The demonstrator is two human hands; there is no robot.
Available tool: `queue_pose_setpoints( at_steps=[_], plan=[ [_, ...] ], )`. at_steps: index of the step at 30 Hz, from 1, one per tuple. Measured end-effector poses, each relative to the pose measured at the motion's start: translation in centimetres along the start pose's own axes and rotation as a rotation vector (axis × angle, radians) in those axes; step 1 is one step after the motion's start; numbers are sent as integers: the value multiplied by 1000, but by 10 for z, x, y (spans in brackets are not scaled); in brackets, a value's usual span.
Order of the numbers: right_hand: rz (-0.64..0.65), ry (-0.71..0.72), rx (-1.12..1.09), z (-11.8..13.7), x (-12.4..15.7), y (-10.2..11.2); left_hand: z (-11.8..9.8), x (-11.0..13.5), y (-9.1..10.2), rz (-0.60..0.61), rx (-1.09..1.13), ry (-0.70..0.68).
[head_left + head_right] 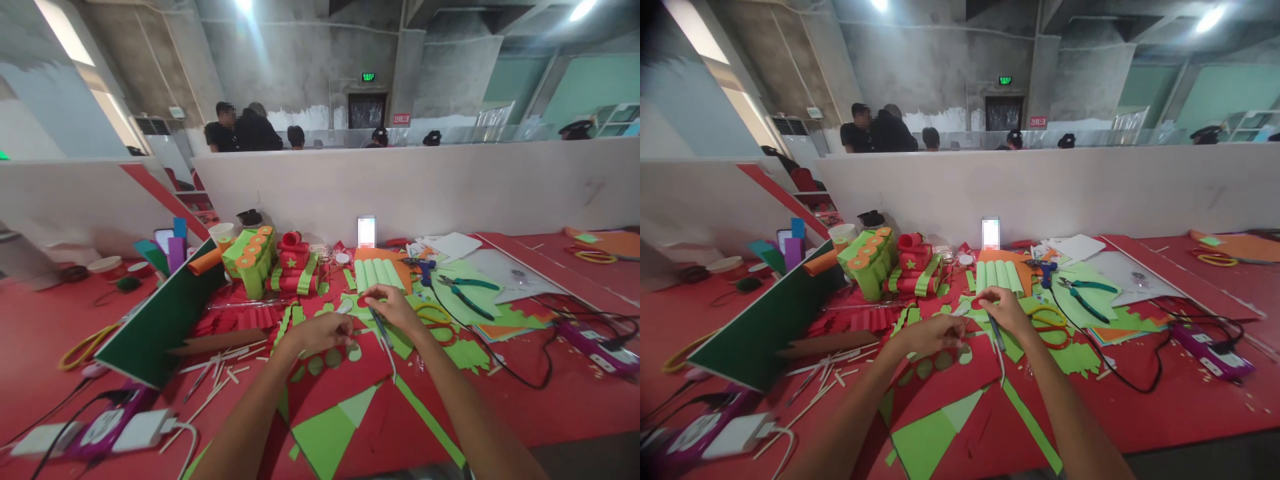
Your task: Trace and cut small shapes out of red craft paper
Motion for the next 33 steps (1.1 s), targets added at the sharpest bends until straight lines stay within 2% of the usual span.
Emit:
queue_pose_setpoints(
  at_steps=[7,13,17,24,27,29,33],
  plan=[
    [92,-3,-14,4,3,-3,5,3,14,-99,142,-4],
    [208,-20,-10,6,9,-14,20,9,25,-213,232,178],
    [247,-17,-21,5,10,-21,26,11,23,-168,285,187],
    [238,-64,-7,3,12,-22,29,13,19,-44,313,138],
    [215,-46,-20,3,11,-22,28,14,20,-22,249,138],
    [220,-24,-13,4,11,-23,27,14,23,-61,171,153],
    [219,38,41,9,11,-25,16,6,34,-283,47,46]
  ],
)
Point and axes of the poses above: each hand's wrist, its own x-axis away from the middle knuckle, its own y-axis out of the back of the hand, z = x × y, the point moved 6 cm from there along -x, towards the middle knuckle, and after that the axes turned 7 degrees about -z, right-handed, at the moved point
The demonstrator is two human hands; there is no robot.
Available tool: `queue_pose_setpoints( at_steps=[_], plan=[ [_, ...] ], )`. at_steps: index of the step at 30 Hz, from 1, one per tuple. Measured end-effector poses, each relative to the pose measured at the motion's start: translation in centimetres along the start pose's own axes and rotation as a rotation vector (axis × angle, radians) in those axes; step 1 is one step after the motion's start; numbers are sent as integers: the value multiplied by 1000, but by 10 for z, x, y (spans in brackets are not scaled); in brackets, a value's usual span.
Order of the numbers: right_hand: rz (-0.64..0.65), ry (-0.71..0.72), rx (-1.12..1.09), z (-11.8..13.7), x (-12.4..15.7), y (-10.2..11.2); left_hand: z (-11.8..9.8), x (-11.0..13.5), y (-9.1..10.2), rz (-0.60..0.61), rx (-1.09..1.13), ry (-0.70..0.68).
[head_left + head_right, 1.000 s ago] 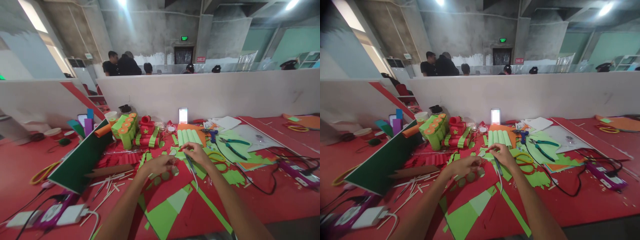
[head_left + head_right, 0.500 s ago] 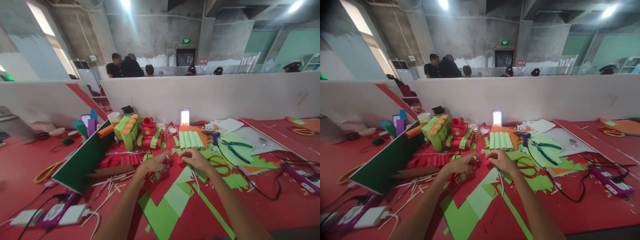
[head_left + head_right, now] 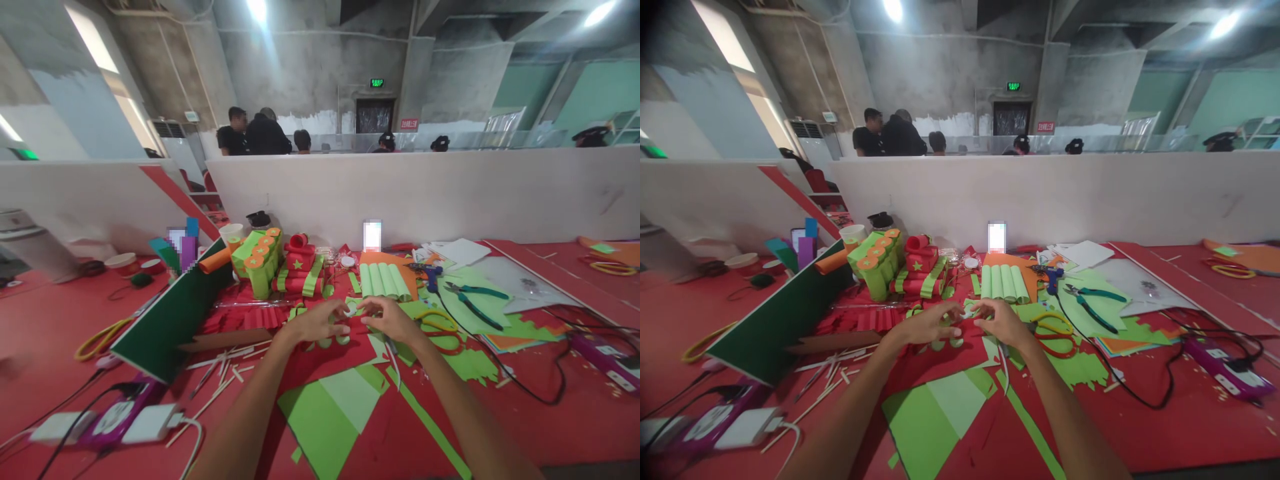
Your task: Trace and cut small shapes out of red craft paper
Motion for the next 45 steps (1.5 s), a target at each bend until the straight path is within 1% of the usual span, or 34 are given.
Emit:
queue_pose_setpoints(
  at_steps=[2,5,9,12,15,19,22,28,30,32,35,37,41,45],
  plan=[
    [-9,15,30,2,0,0,-6,-5,-2,-52,-24,-74],
    [-14,15,57,3,-1,-1,-8,-9,-4,-81,-65,-124],
    [7,22,86,1,1,-4,-3,-8,10,-193,-121,-148],
    [103,76,115,2,4,-13,5,-6,21,-246,-139,-138],
    [193,110,158,4,8,-20,14,-6,20,-206,-130,-88],
    [226,113,224,7,12,-19,23,-7,13,-124,-104,24],
    [213,89,262,6,11,-18,26,-6,12,-89,-103,84],
    [161,80,251,2,7,-22,24,-3,14,-73,-40,109],
    [152,80,252,2,7,-22,23,-2,12,-59,-3,113],
    [138,84,254,2,6,-20,21,-3,8,-58,92,109],
    [100,98,268,4,6,-13,20,-6,-3,-55,264,119],
    [75,97,298,6,6,-6,19,-9,-12,-56,306,127],
    [43,111,382,11,7,9,19,-16,-26,-112,249,89],
    [75,98,449,12,9,22,23,-18,-37,-123,157,81]
  ],
)
Point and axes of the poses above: each hand's wrist, its own x-axis away from the middle knuckle, its own y-axis out of the back of the hand, z = x × y, the point moved 6 cm from there along -x, towards the middle knuckle, and after that the axes turned 7 degrees about -z, right-handed, at the moved point
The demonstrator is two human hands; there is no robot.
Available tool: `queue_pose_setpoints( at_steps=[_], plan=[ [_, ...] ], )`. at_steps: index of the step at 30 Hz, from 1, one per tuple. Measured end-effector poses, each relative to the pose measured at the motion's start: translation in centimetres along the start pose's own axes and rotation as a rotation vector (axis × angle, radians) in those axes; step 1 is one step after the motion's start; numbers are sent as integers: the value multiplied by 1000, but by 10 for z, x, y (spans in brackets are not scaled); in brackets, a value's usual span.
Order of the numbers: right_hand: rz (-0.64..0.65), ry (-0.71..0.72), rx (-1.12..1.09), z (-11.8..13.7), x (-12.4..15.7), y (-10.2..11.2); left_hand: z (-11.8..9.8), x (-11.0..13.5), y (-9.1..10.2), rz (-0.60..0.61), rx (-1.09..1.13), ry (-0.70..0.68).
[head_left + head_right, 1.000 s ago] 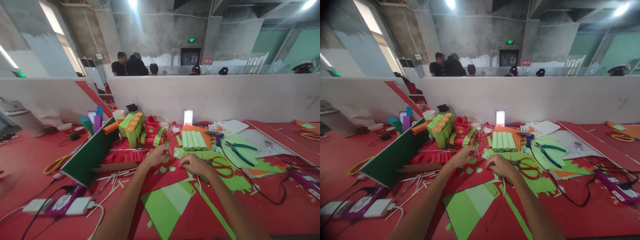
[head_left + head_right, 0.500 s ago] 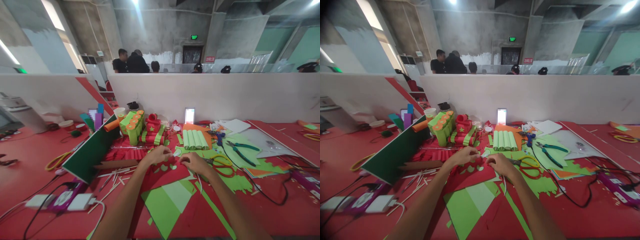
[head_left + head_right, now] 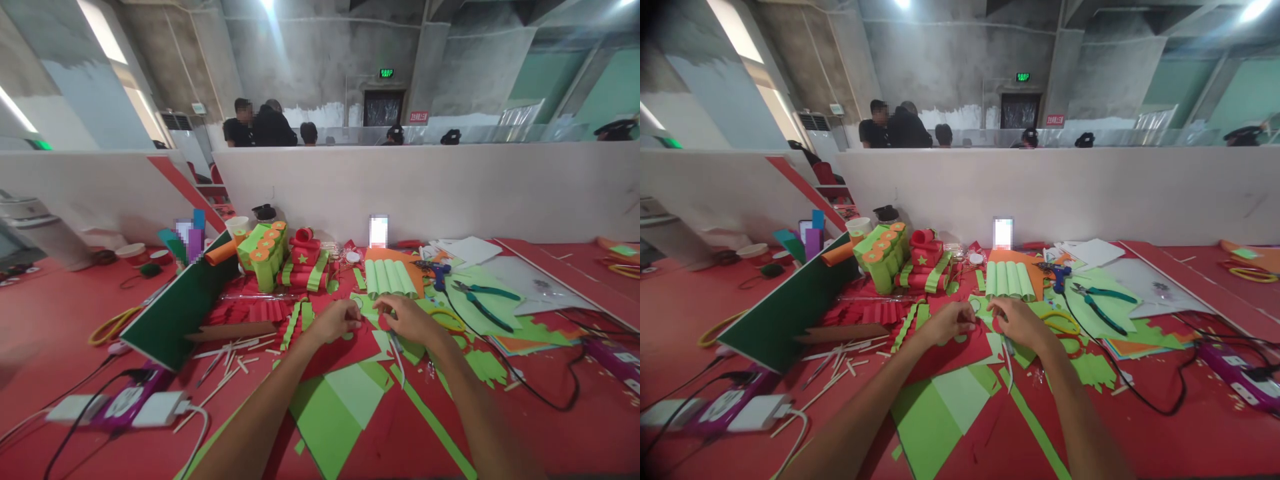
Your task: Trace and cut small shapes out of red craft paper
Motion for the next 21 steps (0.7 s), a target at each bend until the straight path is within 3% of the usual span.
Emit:
queue_pose_setpoints(
  at_steps=[9,14,21],
  plan=[
    [52,-23,111,-12,6,9,-11,3,1,-50,-246,-34],
    [70,-27,177,-13,11,13,-28,19,8,-61,-371,-102],
    [107,-8,313,-1,8,12,-41,52,-8,108,-611,-285]
  ],
)
Point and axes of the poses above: each hand's wrist, its own x-axis away from the middle knuckle, its own y-axis out of the back of the hand, z = x × y, the point moved 6 cm from there along -x, towards the middle knuckle, and after that the axes turned 7 degrees about -z, right-handed, at the moved point
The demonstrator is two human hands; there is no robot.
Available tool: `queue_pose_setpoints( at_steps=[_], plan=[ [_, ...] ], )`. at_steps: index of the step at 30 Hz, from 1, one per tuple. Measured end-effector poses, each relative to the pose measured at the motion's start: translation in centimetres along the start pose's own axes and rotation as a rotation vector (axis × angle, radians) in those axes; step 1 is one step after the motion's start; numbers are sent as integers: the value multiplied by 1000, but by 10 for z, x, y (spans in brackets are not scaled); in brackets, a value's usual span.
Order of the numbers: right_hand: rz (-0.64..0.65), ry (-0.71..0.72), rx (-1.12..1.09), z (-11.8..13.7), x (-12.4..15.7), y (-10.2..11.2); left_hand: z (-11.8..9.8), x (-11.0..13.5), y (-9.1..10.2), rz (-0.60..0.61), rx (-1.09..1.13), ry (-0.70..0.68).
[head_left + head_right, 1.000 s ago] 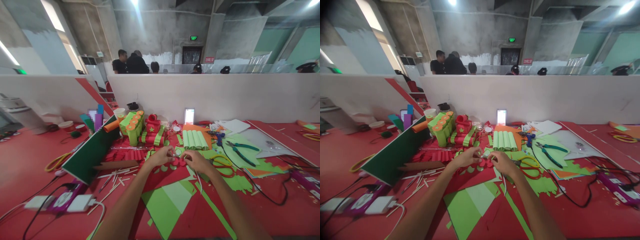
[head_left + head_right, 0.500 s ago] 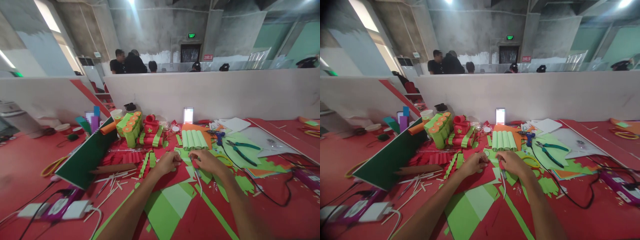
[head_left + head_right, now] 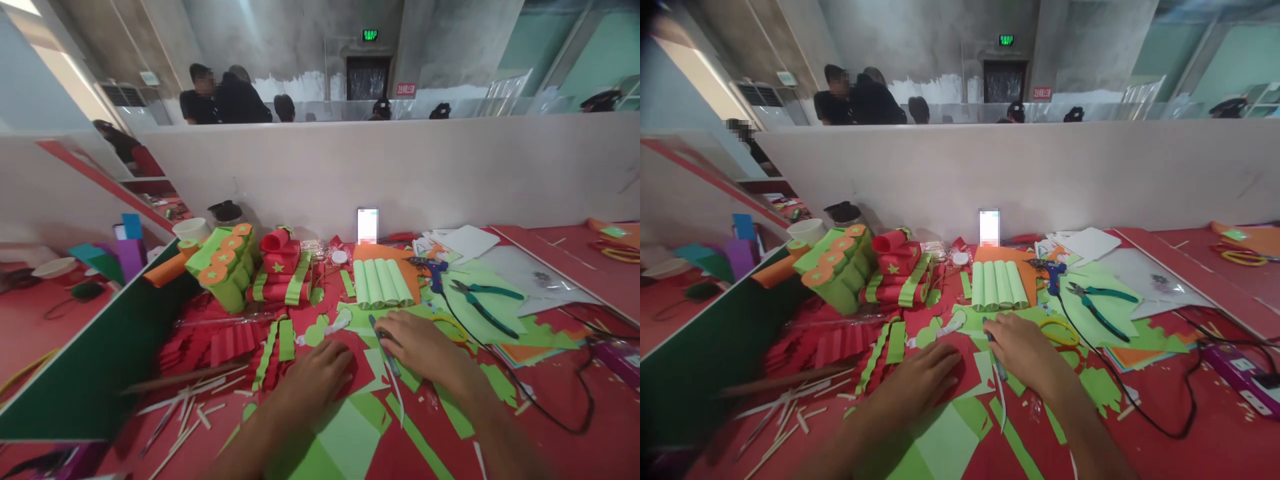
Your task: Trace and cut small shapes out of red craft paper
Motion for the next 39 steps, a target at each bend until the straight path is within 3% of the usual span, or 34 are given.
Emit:
queue_pose_setpoints(
  at_steps=[4,10,14,19,23,26,31,39],
  plan=[
    [-45,-12,65,-6,-15,-1,2,3,-4,52,-77,-52],
    [41,-30,74,-21,-23,-20,7,2,-10,-4,-111,-113],
    [87,-36,79,-22,-23,-8,4,1,-11,-59,-176,-181],
    [197,-89,273,-37,-29,-1,4,-7,-10,-86,-222,-211],
    [95,-48,309,-41,-26,-12,8,-11,-14,-127,-221,-211],
    [-41,-18,246,-29,-21,-23,8,-9,-15,-177,-230,-230],
    [3,-114,130,-15,-23,-37,11,-3,-10,-182,-278,-230],
    [-42,-391,-501,-27,-21,-10,11,-5,-3,-161,-281,-248]
  ],
)
Point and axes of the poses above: each hand's wrist, its own x-axis away from the middle knuckle, its own y-axis out of the back of the hand, z = x × y, the point moved 6 cm from there along -x, towards the middle knuckle, and after that the axes turned 7 degrees about -z, right-handed, at the moved point
